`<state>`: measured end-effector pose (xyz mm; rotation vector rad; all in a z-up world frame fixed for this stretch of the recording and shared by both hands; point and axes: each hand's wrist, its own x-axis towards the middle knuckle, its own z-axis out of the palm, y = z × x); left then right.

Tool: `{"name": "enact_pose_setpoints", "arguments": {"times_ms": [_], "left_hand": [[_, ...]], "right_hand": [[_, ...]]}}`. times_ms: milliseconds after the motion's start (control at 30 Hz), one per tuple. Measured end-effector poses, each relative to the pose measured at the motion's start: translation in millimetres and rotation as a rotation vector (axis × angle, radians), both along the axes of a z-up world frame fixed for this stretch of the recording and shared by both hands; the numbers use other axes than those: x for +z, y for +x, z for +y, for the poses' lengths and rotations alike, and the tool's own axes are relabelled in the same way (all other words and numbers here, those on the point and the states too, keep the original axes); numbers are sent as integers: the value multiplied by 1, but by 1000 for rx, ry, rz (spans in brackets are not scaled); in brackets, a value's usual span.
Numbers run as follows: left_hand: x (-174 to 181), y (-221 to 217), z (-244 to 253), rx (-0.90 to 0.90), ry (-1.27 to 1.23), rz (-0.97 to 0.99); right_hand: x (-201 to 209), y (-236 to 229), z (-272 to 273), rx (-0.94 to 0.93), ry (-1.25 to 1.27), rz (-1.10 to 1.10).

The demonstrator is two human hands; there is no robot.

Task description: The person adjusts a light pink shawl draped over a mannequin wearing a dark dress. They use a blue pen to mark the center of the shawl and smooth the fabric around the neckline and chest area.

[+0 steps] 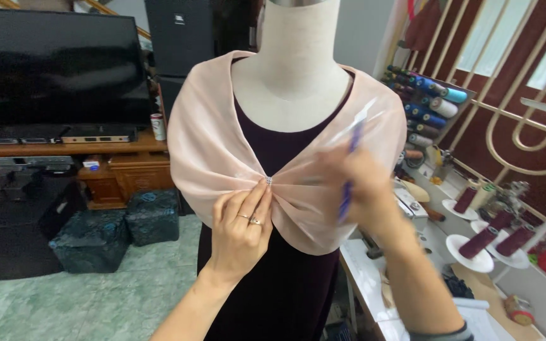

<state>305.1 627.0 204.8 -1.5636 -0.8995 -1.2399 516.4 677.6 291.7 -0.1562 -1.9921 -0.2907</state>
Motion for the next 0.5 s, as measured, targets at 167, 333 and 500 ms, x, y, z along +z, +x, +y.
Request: {"name": "enact_pose_setpoints", "arguments": {"times_ms": [167,333,500], "left_hand": [[-5,-3,-1,-28,-34,18],[-2,-6,-13,-22,-161,16],[-6,-8,-13,13,-274,-39]], "right_hand": [[54,31,28,-143,-23,92],[92,29,23,-152,-81,-111],[107,21,33,-381,-152,-402]]}}
